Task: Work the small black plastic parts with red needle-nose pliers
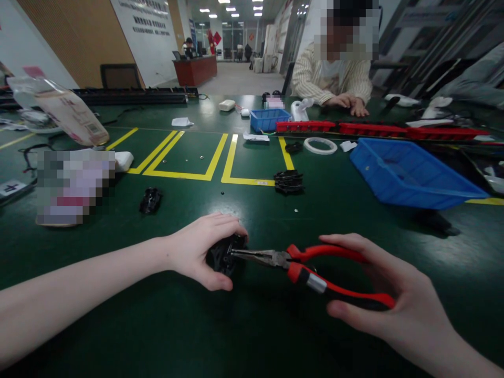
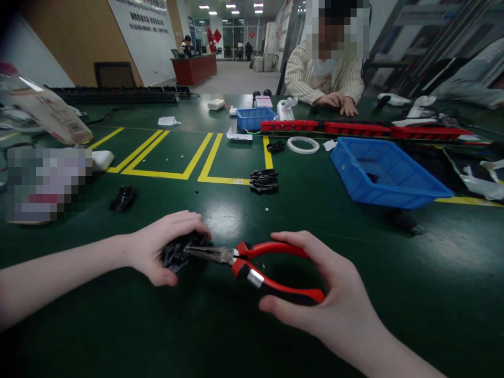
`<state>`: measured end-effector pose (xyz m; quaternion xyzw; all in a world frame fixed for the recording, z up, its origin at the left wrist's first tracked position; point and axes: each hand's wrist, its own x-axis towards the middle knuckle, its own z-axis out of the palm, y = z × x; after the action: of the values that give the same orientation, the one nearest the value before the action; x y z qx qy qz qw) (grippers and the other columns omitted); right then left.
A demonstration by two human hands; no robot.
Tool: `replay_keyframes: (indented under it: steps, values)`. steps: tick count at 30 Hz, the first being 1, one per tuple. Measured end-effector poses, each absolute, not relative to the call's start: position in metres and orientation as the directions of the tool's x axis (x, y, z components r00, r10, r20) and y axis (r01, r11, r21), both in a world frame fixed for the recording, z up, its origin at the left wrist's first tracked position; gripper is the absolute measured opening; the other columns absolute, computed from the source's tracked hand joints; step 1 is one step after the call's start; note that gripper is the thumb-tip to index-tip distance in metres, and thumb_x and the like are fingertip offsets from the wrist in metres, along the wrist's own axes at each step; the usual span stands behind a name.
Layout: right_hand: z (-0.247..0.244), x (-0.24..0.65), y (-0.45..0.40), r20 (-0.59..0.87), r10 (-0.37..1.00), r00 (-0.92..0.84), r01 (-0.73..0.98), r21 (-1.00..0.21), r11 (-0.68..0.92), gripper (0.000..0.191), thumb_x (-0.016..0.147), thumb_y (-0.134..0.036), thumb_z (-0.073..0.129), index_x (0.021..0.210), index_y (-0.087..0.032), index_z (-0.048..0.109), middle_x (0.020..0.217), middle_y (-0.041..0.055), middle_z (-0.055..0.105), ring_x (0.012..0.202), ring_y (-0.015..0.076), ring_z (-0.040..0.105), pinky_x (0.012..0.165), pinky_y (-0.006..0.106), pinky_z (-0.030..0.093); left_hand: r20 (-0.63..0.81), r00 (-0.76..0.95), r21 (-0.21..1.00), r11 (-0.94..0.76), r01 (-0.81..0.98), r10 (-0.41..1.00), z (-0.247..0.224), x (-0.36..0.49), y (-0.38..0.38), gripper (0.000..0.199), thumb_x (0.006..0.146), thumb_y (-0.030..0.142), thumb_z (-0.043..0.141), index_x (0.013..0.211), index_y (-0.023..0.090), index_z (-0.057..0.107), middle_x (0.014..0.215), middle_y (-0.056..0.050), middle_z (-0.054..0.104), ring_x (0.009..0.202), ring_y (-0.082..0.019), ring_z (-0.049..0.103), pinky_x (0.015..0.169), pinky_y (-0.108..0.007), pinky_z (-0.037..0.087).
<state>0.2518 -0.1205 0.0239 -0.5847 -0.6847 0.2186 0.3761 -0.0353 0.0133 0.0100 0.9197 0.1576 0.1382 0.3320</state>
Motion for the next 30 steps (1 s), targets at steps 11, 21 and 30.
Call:
replay_keyframes:
  steps: [11,21,30]
  values:
    - [0.023,0.25,-0.12,0.224,0.974,-0.025,0.599,-0.777,0.194,0.055,0.066,-0.049,0.08,0.116,-0.033,0.063,0.104,0.003,0.072,0.088,0.028,0.071,0.072,0.039,0.063,0.192,0.907,0.652,-0.74,0.167,0.374,0.007,-0.037,0.014,0.073,0.076,0.078,0.052,0.115,0.017,0.052,0.1,-0.007,0.059,0.085,-0.023,0.055,0.076,-0.035,0.043]
    - [0.024,0.254,-0.115,0.103,0.994,-0.043,0.567,-0.816,0.109,0.056,0.067,-0.052,0.077,0.115,-0.028,0.063,0.105,0.0063,0.072,0.088,0.0278,0.071,0.076,0.041,0.061,0.222,0.899,0.592,-0.785,0.184,0.378,0.007,-0.038,0.012,0.073,0.075,0.072,0.057,0.122,0.017,0.049,0.104,-0.009,0.058,0.09,-0.025,0.056,0.078,-0.037,0.046]
    - [0.02,0.257,-0.111,0.153,0.932,-0.327,0.69,-0.636,0.346,0.058,0.079,-0.052,0.067,0.131,-0.028,0.055,0.117,0.0086,0.065,0.095,0.0254,0.067,0.071,0.035,0.059,0.197,0.916,0.552,-0.811,0.192,0.351,0.008,-0.037,0.011,0.076,0.074,0.078,0.049,0.12,0.016,0.052,0.099,-0.009,0.058,0.084,-0.024,0.056,0.072,-0.036,0.045]
